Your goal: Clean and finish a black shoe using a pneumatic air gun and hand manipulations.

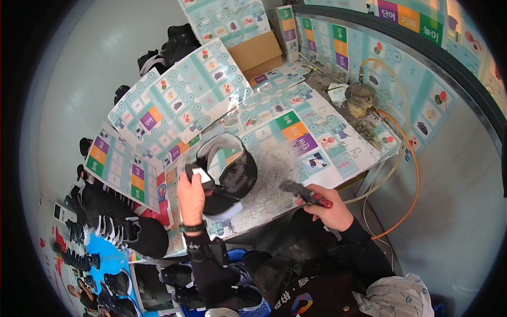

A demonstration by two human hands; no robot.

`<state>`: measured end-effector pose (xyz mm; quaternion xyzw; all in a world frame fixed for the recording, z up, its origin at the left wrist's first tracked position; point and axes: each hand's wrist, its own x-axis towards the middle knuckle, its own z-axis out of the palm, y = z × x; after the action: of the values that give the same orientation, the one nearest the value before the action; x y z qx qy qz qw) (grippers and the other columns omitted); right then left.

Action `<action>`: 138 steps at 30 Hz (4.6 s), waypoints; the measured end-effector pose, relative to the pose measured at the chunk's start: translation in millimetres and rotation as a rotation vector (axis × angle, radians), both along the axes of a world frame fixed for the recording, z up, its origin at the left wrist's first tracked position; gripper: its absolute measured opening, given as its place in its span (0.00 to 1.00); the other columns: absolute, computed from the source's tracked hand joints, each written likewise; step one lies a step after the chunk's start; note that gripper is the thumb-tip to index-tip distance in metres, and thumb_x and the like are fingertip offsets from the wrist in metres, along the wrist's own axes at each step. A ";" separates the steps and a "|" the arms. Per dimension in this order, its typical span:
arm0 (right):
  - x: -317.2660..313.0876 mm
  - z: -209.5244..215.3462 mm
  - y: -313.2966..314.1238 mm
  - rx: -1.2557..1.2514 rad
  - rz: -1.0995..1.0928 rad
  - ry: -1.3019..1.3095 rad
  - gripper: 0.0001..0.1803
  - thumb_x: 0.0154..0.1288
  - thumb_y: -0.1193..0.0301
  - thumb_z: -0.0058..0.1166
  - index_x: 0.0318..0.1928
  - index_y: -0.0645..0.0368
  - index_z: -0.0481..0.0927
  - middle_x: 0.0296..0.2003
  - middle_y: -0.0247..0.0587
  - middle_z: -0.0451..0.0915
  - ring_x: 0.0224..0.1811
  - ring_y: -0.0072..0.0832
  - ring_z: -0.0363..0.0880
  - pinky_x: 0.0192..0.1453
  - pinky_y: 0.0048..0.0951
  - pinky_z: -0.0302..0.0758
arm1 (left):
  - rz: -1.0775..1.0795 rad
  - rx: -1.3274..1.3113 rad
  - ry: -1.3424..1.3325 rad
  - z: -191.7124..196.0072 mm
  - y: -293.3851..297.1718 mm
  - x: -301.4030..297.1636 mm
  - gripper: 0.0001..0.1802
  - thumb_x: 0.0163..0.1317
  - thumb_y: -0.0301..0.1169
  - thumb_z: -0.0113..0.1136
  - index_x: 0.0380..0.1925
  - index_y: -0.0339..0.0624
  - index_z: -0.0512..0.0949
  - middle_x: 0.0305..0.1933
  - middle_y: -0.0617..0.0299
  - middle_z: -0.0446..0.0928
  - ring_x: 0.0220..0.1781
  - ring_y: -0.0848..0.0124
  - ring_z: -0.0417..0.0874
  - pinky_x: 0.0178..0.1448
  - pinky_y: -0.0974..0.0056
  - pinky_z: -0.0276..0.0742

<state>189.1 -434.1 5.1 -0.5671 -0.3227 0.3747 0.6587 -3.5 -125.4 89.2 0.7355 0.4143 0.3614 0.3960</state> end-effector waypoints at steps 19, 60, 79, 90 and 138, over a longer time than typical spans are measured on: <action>-37.3 -32.6 7.7 -0.033 -0.194 -0.333 0.11 0.62 0.75 0.64 0.44 0.64 0.79 0.31 0.54 0.83 0.37 0.54 0.85 0.43 0.39 0.79 | -0.173 0.029 0.379 -6.1 24.1 58.0 0.19 0.72 0.34 0.58 0.46 0.23 0.78 0.34 0.42 0.86 0.28 0.55 0.93 0.31 0.57 0.88; -35.7 -18.6 -18.8 0.113 0.041 -0.464 0.09 0.62 0.77 0.64 0.42 0.63 0.80 0.31 0.45 0.83 0.32 0.43 0.84 0.41 0.33 0.77 | -0.462 0.519 0.879 33.9 49.1 63.8 0.20 0.73 0.43 0.62 0.56 0.41 0.83 0.46 0.41 0.87 0.51 0.42 0.87 0.54 0.46 0.80; -27.6 -37.6 -14.8 -0.076 -0.156 -0.365 0.11 0.62 0.77 0.64 0.45 0.65 0.81 0.33 0.57 0.84 0.39 0.57 0.86 0.43 0.41 0.80 | -0.477 0.532 0.809 27.2 49.4 53.3 0.21 0.72 0.41 0.65 0.58 0.41 0.82 0.48 0.42 0.87 0.51 0.42 0.86 0.55 0.48 0.80; -25.6 -37.9 -17.2 0.017 -0.222 -0.327 0.16 0.65 0.77 0.64 0.53 0.63 0.82 0.37 0.51 0.88 0.42 0.47 0.88 0.51 0.36 0.81 | -0.422 0.619 0.681 49.5 43.8 43.3 0.15 0.68 0.30 0.66 0.54 0.46 0.86 0.49 0.44 0.87 0.54 0.43 0.87 0.56 0.49 0.82; -28.4 -8.8 5.6 0.133 -0.074 -0.195 0.10 0.63 0.76 0.65 0.43 0.64 0.80 0.28 0.50 0.81 0.30 0.43 0.82 0.40 0.34 0.75 | -0.787 0.655 0.644 47.1 52.7 73.1 0.16 0.61 0.21 0.61 0.48 0.42 0.89 0.45 0.48 0.89 0.49 0.48 0.89 0.54 0.52 0.83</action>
<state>160.7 -428.6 -3.7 -0.5674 -0.3884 0.2710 0.6736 69.6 -72.7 136.2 0.9896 0.0771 0.0555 0.1076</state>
